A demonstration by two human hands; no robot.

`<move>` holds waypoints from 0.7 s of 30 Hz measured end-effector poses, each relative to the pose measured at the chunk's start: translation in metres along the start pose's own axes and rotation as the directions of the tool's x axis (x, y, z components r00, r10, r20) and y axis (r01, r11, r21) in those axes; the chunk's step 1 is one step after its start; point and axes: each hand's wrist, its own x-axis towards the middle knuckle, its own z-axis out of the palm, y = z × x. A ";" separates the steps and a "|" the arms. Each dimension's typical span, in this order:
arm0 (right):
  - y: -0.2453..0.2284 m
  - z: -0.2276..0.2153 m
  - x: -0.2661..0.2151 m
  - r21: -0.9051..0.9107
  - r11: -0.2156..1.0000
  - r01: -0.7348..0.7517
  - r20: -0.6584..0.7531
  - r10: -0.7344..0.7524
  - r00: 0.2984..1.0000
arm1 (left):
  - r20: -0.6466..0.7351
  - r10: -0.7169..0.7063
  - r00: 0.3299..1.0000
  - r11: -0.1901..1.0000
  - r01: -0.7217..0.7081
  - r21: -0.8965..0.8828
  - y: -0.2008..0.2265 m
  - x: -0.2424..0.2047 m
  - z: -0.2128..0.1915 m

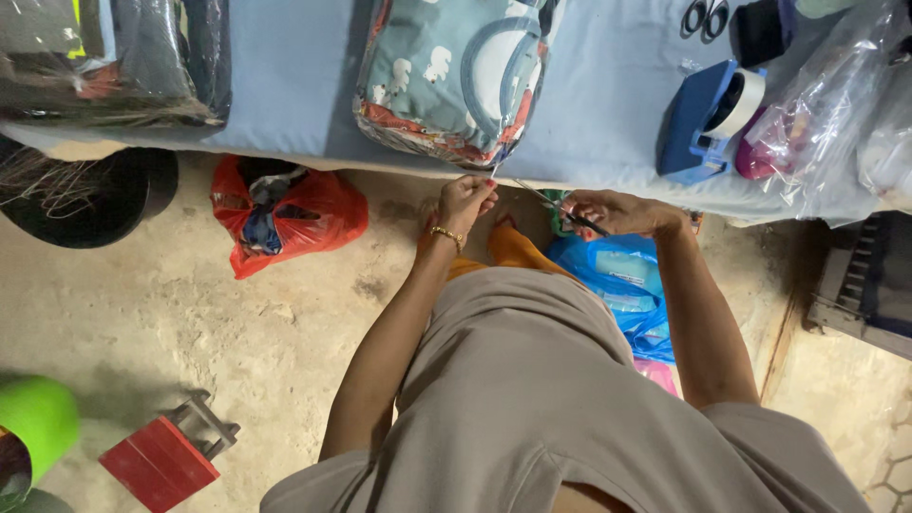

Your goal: The person packs clothes into plastic bags by hand, using scissors and tape to seal the packages. They organize stacks of folded laundry on a table, spray a liquid onto some items, and handle clothes hangers.

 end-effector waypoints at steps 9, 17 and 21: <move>-0.036 0.004 0.050 -0.120 0.989 0.081 0.147 -0.063 0.987 | -0.024 0.068 0.997 0.998 -0.068 0.011 -0.005 -0.003 0.002; -0.053 -0.002 0.075 -0.199 0.979 0.047 0.183 -0.009 0.983 | -0.050 0.129 0.990 0.992 -0.128 0.010 -0.005 -0.004 0.007; -0.053 -0.002 0.083 -0.116 0.990 0.082 0.232 -0.053 0.971 | -0.079 0.116 0.990 0.993 -0.115 0.021 -0.009 -0.001 0.007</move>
